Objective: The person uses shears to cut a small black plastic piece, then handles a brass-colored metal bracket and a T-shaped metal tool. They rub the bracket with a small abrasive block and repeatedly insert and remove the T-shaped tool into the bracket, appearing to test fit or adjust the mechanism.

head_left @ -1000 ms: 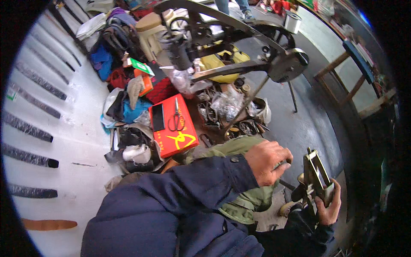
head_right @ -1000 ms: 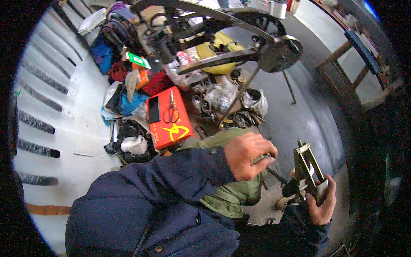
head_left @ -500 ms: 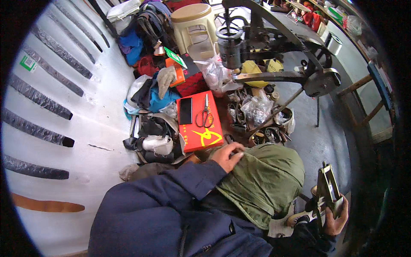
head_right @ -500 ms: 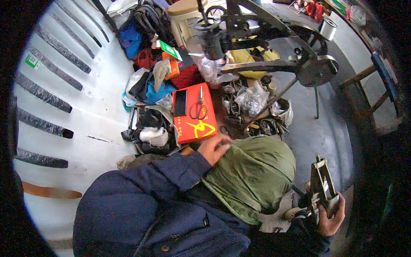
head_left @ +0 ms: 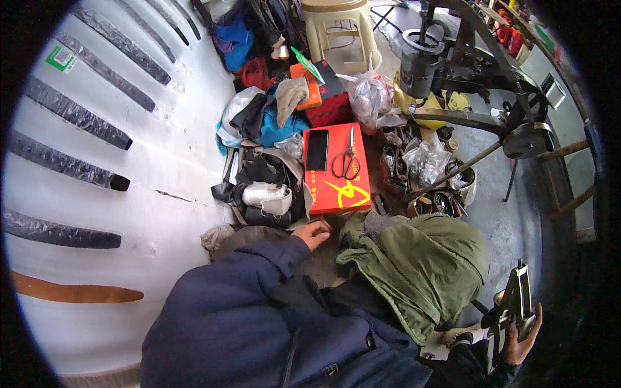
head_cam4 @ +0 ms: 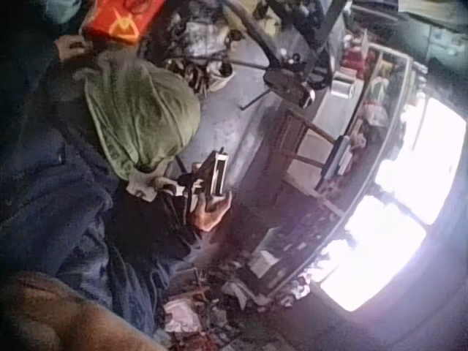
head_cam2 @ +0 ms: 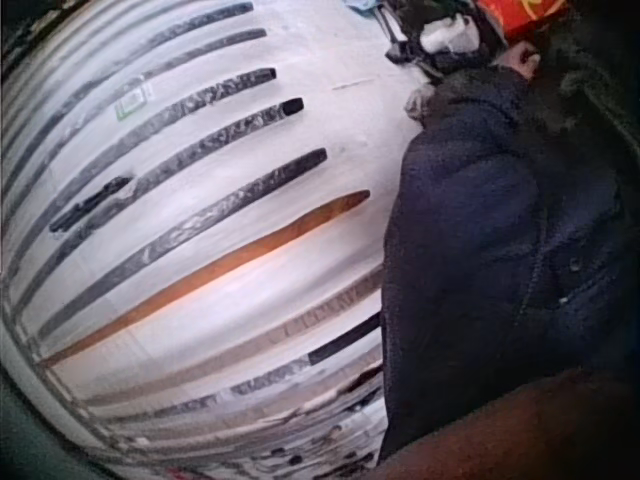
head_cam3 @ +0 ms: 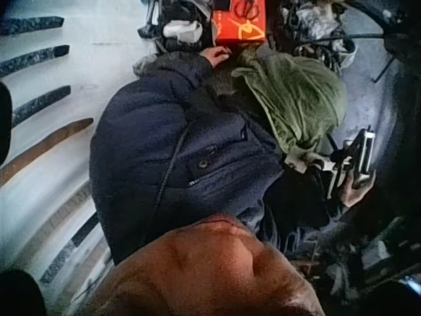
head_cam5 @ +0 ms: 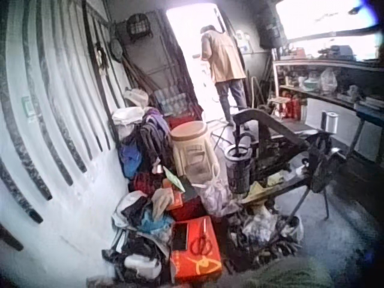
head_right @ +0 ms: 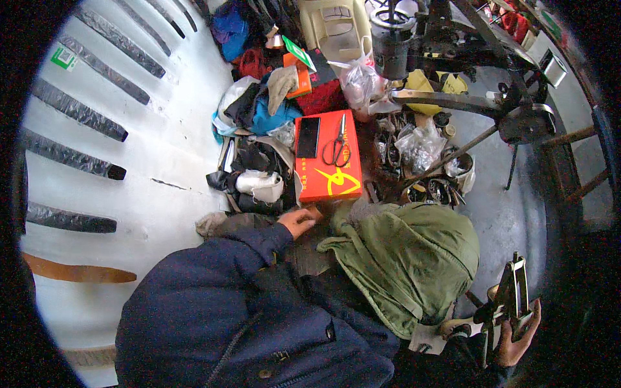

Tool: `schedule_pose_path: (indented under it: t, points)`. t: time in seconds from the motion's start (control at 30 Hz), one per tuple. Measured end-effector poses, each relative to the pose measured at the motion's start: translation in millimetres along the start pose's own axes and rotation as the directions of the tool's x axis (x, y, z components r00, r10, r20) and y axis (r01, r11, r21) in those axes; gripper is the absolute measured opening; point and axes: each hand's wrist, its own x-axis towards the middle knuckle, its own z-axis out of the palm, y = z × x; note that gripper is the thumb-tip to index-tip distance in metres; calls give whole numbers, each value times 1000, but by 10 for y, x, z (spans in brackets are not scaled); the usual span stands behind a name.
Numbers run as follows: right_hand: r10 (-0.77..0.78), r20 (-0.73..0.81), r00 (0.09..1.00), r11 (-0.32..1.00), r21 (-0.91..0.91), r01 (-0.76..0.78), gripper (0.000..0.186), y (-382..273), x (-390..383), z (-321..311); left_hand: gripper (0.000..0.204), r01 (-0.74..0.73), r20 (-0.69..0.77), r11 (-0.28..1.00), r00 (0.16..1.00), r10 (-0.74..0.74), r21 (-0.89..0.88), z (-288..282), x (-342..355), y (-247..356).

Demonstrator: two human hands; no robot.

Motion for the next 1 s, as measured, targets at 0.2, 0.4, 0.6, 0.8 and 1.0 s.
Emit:
schedule_pose_path:
  t: [0.2, 0.4, 0.6, 0.8, 1.0]
  points:
    - [-18, 42, 999, 1000, 21, 17, 90, 20, 2, -36, 34, 205, -41, 959, 979, -201, 195, -185, -281, -625]
    - [-73, 1, 997, 954, -293, 70, 95, 195, -57, -168, 40, 167, -36, 952, 986, -164, 257, 27, -339, -750]
    - [-17, -74, 997, 1000, -25, 16, 86, 391, -63, -123, 40, 4, 243, 961, 967, -74, 276, 218, -741, -743]
    - [-249, -117, 961, 895, -407, 182, 66, 270, -113, -136, 37, -122, -163, 914, 967, 198, 387, -215, -985, -554]
    - [-139, -78, 987, 934, -341, 104, 88, 422, -27, -221, 51, 346, -592, 738, 801, 89, 579, -1532, -977, -606]
